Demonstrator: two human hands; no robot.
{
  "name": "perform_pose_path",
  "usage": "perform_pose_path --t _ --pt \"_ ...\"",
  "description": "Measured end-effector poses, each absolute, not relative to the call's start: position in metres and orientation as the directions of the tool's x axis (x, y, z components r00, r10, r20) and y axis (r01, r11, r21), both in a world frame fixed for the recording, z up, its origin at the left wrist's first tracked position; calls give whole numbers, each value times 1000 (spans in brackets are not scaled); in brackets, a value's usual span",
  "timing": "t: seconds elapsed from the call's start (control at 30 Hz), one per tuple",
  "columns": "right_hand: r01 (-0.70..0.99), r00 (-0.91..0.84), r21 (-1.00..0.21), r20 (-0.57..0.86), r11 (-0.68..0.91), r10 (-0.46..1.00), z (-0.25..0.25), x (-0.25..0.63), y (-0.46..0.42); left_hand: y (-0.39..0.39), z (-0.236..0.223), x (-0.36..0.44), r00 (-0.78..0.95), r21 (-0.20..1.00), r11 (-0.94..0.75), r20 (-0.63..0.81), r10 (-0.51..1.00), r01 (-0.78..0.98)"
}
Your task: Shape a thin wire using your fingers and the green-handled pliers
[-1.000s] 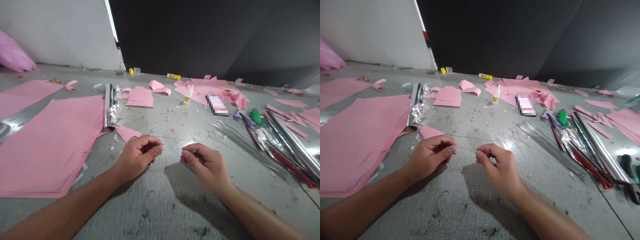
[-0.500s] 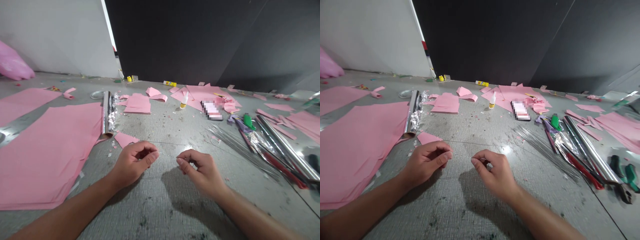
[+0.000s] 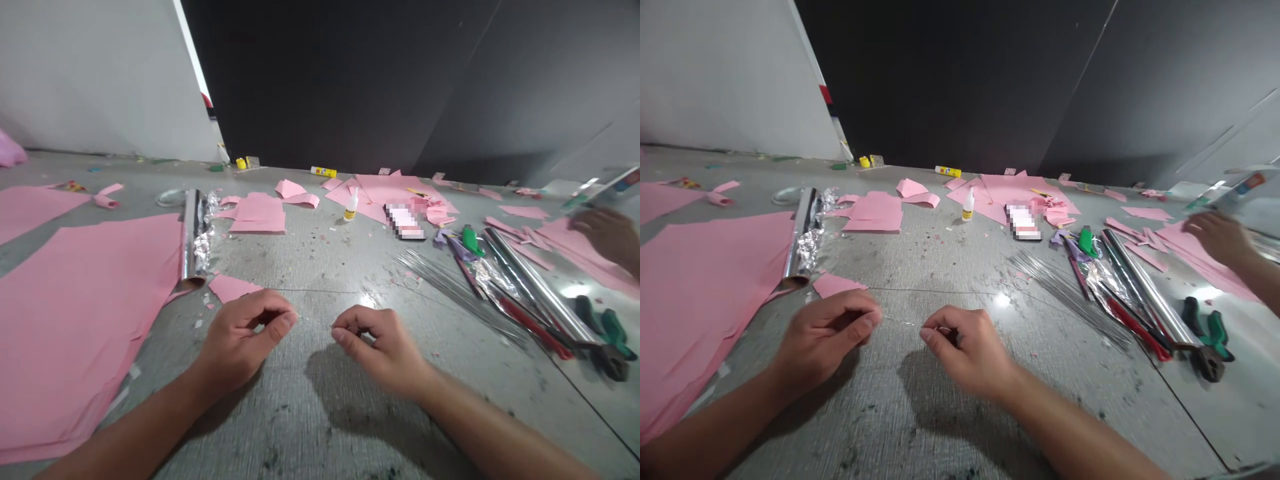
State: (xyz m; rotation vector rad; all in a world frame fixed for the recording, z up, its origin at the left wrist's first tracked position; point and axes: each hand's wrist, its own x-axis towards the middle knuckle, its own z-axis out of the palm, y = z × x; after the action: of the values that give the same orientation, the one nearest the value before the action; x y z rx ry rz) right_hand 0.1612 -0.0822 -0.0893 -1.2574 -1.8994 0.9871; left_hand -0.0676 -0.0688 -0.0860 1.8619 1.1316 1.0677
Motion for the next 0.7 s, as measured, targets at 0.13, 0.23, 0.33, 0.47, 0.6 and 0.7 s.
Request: perform_pose_path --t 0.13,0.23,0.33,0.47,0.6,0.7 --pt "443 -374 -857 91 264 923 -90 159 -83 -69 -87 -67 225 878 -343 279 934 333" --pt "428 -368 -869 84 249 926 -90 157 -84 -67 -87 -64 237 941 -209 147 960 266" --pt "382 -347 -904 52 192 937 -89 154 -86 -67 -87 -57 252 994 13 -40 967 109" --pt "343 -372 -924 31 168 928 -91 148 -90 -67 -91 -53 218 993 112 -115 969 26" --pt "373 -399 -900 64 225 915 -93 144 -90 -67 -95 -56 233 994 102 -105 967 27" --pt "398 -442 -867 105 300 891 -93 144 -89 -67 -94 -57 226 992 116 -100 969 -57"
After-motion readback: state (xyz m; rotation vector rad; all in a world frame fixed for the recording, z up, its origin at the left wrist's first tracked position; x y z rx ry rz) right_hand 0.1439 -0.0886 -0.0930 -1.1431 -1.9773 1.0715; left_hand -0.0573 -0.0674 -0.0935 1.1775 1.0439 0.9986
